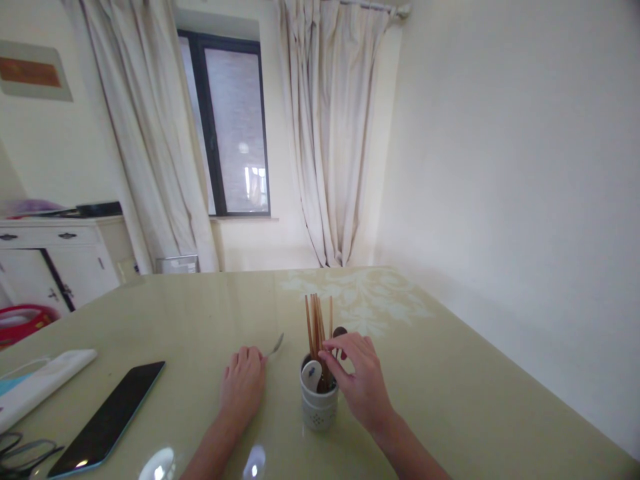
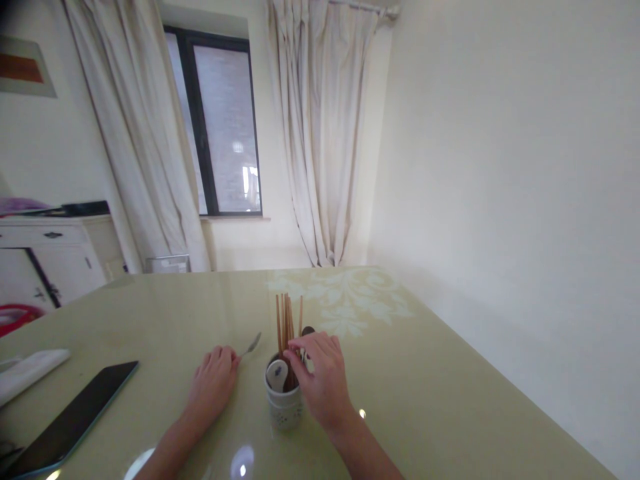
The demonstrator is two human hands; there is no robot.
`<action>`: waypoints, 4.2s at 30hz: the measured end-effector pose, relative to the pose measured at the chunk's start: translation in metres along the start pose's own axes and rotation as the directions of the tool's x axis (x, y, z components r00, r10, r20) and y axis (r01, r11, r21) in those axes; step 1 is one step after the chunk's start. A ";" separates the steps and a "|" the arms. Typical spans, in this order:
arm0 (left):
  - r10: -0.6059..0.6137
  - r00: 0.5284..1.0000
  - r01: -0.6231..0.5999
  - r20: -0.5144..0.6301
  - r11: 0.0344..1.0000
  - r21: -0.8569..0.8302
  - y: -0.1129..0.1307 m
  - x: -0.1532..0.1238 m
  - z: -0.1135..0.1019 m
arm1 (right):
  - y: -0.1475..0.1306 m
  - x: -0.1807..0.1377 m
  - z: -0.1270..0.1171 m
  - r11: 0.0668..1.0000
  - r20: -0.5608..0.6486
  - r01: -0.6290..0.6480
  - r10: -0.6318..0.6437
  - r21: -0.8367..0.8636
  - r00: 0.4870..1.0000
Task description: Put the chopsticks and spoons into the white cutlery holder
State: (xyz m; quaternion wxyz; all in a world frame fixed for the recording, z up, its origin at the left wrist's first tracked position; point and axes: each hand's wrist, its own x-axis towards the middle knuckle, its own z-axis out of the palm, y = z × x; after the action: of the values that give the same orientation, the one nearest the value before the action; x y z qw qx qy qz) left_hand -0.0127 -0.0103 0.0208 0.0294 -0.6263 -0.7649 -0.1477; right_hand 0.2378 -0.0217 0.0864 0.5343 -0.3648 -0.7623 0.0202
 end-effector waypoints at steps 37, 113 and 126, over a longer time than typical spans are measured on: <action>0.500 0.758 -0.653 -0.419 0.599 -0.464 0.036 -0.044 -0.007 | 0.029 0.008 -0.012 0.857 -0.174 -0.397 0.468 0.329 0.866; 0.357 0.933 -0.319 -0.045 0.762 -0.563 0.028 -0.017 0.015 | 0.023 -0.024 0.033 0.995 0.070 0.099 -0.099 0.011 0.993; 0.113 0.986 0.027 0.125 0.625 -0.780 0.028 0.013 0.010 | 0.042 -0.024 0.041 0.998 -0.072 -0.063 0.061 -0.029 0.996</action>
State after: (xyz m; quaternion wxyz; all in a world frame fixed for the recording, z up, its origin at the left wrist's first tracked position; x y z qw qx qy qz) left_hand 0.0128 0.0092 0.0199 -0.3026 -0.6052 -0.6103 -0.4119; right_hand 0.2300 0.0104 0.0317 0.5541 -0.3973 -0.7314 0.0119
